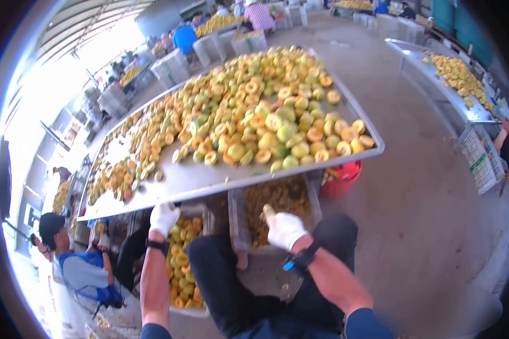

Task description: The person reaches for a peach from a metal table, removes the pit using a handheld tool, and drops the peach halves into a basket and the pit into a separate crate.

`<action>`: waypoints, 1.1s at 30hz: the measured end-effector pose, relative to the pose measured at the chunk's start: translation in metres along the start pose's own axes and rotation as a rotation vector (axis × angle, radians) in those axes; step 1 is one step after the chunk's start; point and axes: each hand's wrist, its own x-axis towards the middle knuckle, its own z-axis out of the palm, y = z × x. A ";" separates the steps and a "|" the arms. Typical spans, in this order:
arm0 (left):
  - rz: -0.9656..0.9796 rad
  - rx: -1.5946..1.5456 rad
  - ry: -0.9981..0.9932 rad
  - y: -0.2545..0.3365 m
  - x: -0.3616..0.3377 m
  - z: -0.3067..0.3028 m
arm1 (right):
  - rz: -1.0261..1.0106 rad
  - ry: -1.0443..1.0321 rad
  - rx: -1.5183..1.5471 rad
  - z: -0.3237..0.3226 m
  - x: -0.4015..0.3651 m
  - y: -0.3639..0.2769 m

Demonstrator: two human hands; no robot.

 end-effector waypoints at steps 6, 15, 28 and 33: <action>0.138 -0.685 -0.060 0.087 0.035 0.025 | -0.098 -0.053 -0.004 0.006 0.008 -0.006; 0.118 -0.603 -0.294 0.195 0.137 0.081 | -0.170 -0.086 0.046 -0.001 -0.008 -0.003; 0.140 -0.180 -0.427 0.229 0.134 0.072 | -0.184 -0.170 0.067 -0.003 -0.008 -0.006; 0.115 -0.218 -0.271 0.227 0.112 0.057 | -0.124 -0.103 0.088 -0.007 -0.015 0.004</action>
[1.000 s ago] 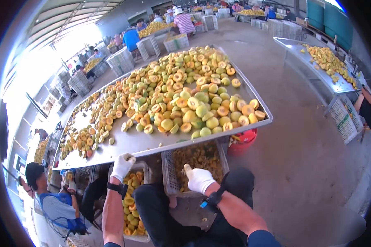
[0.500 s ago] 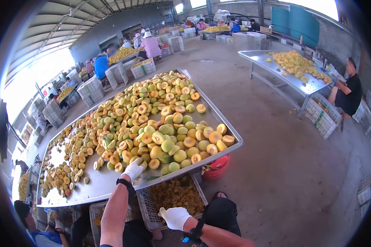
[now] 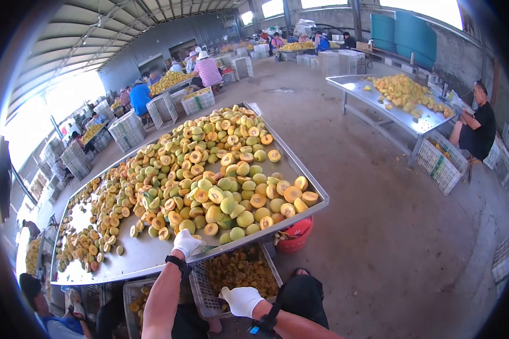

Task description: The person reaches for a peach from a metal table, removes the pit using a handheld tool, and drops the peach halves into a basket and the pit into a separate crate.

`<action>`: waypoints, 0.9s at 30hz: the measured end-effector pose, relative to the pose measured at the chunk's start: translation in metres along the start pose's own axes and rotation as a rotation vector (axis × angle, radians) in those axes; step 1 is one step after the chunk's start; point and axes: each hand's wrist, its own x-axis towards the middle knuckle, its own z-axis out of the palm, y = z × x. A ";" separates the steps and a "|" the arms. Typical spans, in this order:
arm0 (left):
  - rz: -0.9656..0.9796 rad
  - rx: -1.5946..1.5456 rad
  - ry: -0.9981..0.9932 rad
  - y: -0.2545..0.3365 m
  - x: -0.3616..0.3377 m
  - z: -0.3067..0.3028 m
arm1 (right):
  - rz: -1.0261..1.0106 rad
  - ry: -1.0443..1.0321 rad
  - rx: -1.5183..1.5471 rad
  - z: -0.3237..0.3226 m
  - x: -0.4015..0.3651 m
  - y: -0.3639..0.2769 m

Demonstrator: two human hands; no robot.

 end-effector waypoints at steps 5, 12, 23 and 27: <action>-0.058 -0.847 0.062 -0.010 -0.088 -0.020 | 0.047 0.241 0.094 0.005 0.006 0.008; -0.154 -1.184 -0.106 -0.027 -0.219 0.031 | -0.080 0.360 0.479 0.028 0.003 0.006; -0.060 -1.627 -0.061 -0.049 -0.271 0.083 | 0.144 -0.007 1.040 0.049 -0.024 -0.034; -0.047 -1.937 -0.057 -0.056 -0.264 0.110 | 0.133 0.160 1.015 0.067 -0.019 -0.062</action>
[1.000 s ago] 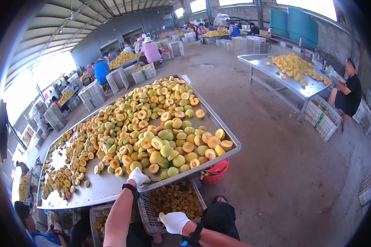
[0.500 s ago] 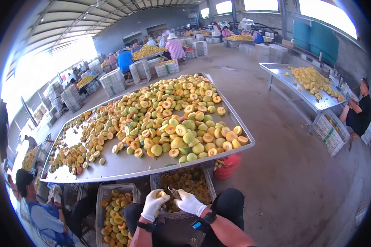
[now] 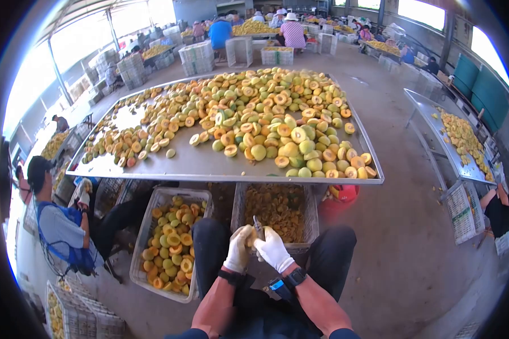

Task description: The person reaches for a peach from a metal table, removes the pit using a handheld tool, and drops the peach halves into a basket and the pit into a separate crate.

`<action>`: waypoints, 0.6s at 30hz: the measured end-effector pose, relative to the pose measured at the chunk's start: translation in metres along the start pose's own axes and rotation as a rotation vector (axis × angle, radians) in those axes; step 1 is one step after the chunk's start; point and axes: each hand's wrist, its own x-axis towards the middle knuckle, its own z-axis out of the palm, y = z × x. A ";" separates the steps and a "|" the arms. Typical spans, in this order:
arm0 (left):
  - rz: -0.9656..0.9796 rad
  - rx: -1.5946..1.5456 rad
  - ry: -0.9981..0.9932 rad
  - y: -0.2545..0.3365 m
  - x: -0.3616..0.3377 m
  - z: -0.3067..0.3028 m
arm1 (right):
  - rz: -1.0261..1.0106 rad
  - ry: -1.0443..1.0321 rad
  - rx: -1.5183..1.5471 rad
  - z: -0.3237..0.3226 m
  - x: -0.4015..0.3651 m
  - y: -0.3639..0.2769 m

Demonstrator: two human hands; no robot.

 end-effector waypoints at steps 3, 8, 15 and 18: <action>-0.019 -0.275 -0.098 0.009 -0.007 0.004 | -0.098 0.172 -0.158 0.018 0.008 0.016; -0.028 -0.444 -0.051 0.005 -0.007 -0.007 | -0.110 0.139 -0.294 0.024 0.002 0.015; -0.111 -0.637 0.172 0.010 -0.010 0.000 | -0.502 0.175 -0.883 0.012 -0.033 0.011; -0.121 -0.622 0.150 0.015 -0.013 0.006 | -0.596 0.148 -0.909 0.009 -0.031 0.028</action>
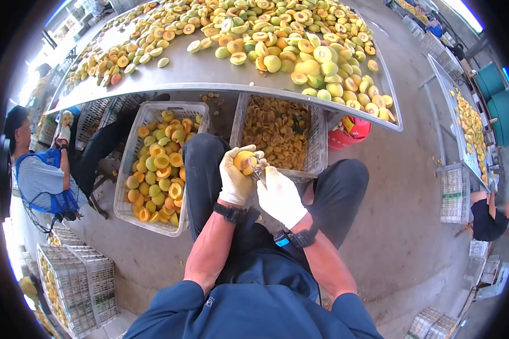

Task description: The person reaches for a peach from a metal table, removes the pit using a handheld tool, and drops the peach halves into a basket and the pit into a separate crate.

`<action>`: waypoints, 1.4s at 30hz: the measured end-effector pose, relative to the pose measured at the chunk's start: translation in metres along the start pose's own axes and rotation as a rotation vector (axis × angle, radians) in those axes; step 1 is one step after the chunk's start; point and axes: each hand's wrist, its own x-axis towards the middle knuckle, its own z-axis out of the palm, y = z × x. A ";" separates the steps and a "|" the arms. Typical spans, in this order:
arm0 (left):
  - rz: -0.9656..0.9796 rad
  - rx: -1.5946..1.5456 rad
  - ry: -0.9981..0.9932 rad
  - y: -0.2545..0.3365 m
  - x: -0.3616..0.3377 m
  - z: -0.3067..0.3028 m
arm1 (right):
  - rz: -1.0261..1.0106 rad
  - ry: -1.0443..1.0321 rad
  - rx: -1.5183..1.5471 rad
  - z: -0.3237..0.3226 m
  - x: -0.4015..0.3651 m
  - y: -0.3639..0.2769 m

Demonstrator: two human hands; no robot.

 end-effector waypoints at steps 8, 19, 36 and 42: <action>-0.008 -0.010 -0.075 0.003 0.000 -0.001 | -0.168 -0.022 -0.164 0.005 0.003 -0.001; -0.029 -0.035 -0.107 -0.001 -0.003 0.002 | -0.004 -0.090 -0.043 0.023 -0.004 0.010; -0.051 0.204 -0.099 0.002 -0.001 -0.009 | 0.022 -0.249 -0.057 0.018 -0.009 0.006; -0.173 0.263 0.005 -0.003 0.011 -0.017 | 0.001 -0.379 -0.107 0.003 -0.011 0.017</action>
